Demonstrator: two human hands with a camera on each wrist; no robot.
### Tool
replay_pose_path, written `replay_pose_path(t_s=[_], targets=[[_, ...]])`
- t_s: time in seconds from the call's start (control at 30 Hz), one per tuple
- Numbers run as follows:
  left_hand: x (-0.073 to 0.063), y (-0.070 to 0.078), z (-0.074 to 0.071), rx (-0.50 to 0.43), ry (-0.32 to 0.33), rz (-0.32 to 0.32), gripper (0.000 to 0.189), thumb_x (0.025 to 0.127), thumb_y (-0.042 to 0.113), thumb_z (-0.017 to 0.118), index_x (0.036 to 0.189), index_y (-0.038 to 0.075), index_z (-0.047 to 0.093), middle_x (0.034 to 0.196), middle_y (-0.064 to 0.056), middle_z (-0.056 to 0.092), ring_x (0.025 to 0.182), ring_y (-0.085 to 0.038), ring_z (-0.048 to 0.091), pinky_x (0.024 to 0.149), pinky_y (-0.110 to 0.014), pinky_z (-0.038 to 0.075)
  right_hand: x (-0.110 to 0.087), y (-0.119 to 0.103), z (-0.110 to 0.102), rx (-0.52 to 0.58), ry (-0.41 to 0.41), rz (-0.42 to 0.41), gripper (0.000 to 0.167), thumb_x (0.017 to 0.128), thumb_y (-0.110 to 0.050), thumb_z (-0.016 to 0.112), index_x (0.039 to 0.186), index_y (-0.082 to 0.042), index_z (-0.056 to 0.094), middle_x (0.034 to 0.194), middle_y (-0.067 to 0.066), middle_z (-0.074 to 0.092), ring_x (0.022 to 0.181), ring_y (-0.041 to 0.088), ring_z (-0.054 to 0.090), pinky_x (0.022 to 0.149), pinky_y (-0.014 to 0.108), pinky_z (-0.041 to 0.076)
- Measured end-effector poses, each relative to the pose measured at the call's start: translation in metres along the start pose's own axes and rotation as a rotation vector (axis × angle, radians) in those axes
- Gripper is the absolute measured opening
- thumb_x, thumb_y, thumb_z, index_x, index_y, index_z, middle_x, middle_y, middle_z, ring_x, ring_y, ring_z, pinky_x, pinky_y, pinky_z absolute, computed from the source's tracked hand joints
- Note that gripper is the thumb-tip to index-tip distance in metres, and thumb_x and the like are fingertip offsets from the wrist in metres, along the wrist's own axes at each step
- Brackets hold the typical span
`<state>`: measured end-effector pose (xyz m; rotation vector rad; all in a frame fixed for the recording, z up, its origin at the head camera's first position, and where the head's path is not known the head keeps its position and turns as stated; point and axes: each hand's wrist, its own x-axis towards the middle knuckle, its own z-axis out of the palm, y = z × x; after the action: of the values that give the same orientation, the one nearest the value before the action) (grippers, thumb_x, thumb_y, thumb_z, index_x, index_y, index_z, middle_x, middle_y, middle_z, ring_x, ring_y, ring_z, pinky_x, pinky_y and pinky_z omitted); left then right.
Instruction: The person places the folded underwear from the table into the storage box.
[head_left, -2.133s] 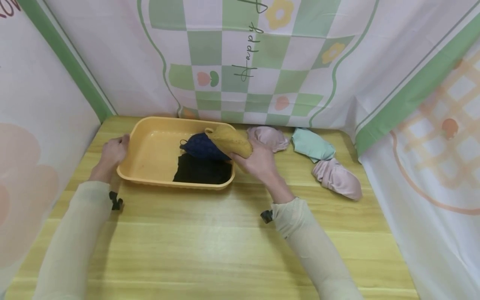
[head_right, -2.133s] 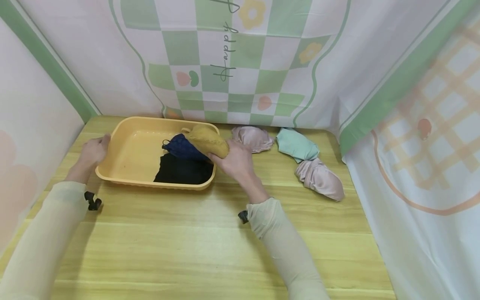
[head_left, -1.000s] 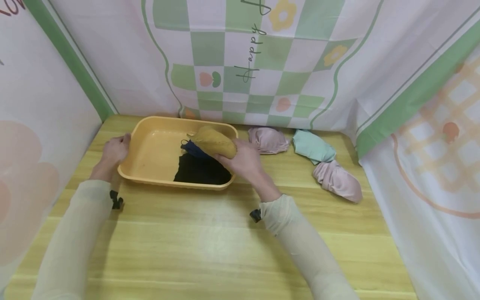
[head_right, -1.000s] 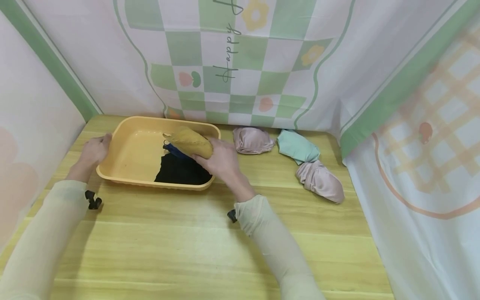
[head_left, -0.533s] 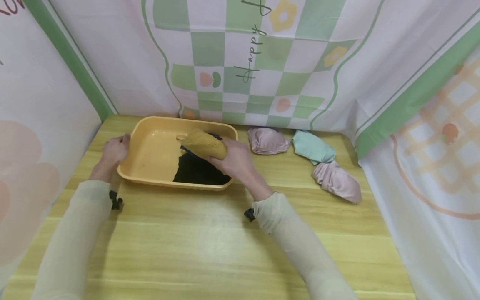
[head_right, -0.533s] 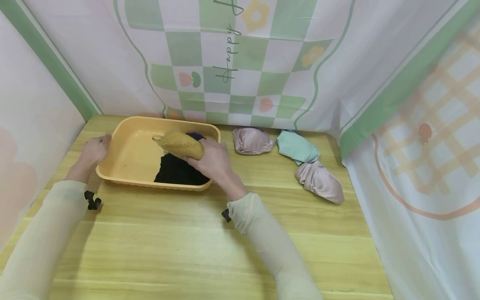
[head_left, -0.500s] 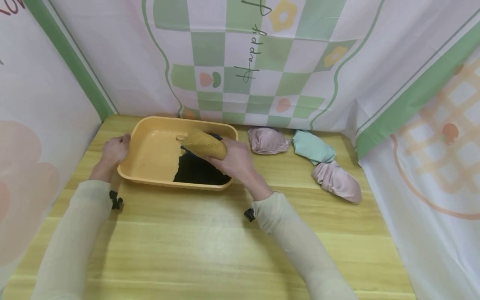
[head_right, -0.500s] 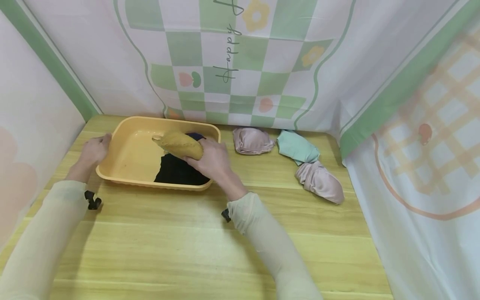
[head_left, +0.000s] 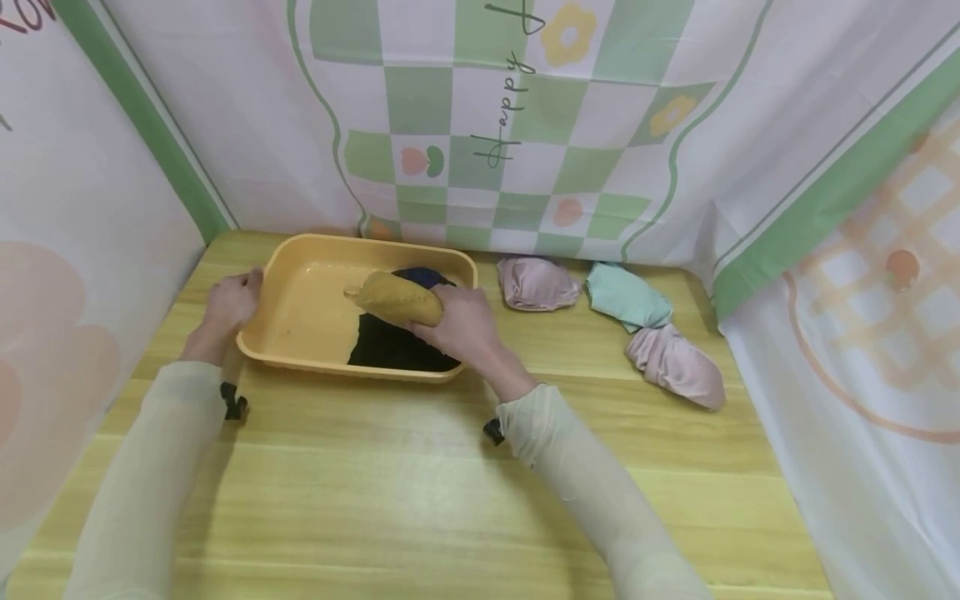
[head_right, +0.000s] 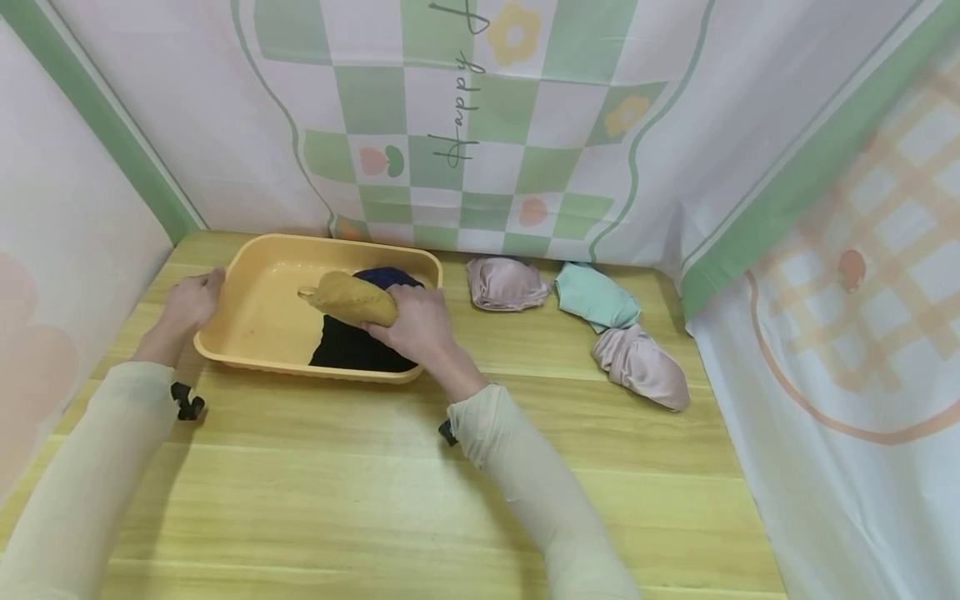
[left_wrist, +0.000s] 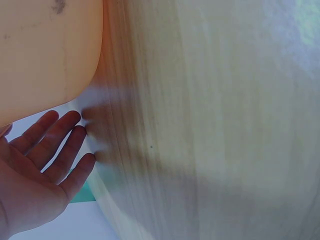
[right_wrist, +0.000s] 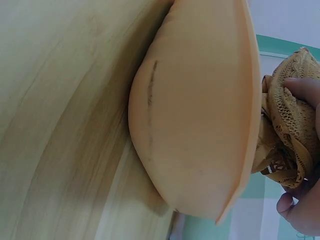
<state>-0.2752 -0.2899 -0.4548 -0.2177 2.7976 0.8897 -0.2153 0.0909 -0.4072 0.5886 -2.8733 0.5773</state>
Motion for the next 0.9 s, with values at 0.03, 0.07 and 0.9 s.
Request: replay_pose_path(t_s=[0.03, 0.07, 0.9], targets=[[0.0000, -0.0001, 0.0001, 0.000, -0.001, 0.000, 0.083, 0.103, 0.057, 0.001, 0.154, -0.002, 0.027, 0.153, -0.037, 0.030, 0.139, -0.060, 0.026, 0.118, -0.067, 0.024, 0.0002, 0.0000, 0.0011, -0.006, -0.002, -0.011, 0.042, 0.083, -0.054, 0.074, 0.099, -0.015, 0.066, 0.087, -0.002, 0.069, 0.081, 0.017, 0.063, 0.082, 0.046, 0.052], [-0.0003, 0.0000, 0.0002, -0.001, -0.001, 0.000, 0.083, 0.103, 0.057, 0.001, 0.154, -0.002, 0.027, 0.153, -0.037, 0.030, 0.139, -0.060, 0.026, 0.118, -0.067, 0.024, 0.0005, -0.0001, 0.0023, -0.014, -0.006, -0.019, 0.042, 0.082, -0.054, 0.075, 0.097, -0.016, 0.066, 0.086, -0.003, 0.069, 0.081, 0.017, 0.063, 0.081, 0.045, 0.052], [-0.0034, 0.0019, -0.0005, -0.013, 0.000, -0.001, 0.083, 0.102, 0.057, 0.001, 0.153, -0.003, 0.028, 0.153, -0.039, 0.029, 0.139, -0.060, 0.026, 0.119, -0.066, 0.023, -0.0068, -0.0009, 0.0007, -0.127, -0.214, 0.027, 0.095, 0.074, -0.081, 0.065, 0.147, -0.022, 0.049, 0.145, 0.006, 0.053, 0.139, 0.028, 0.043, 0.113, 0.058, 0.038]])
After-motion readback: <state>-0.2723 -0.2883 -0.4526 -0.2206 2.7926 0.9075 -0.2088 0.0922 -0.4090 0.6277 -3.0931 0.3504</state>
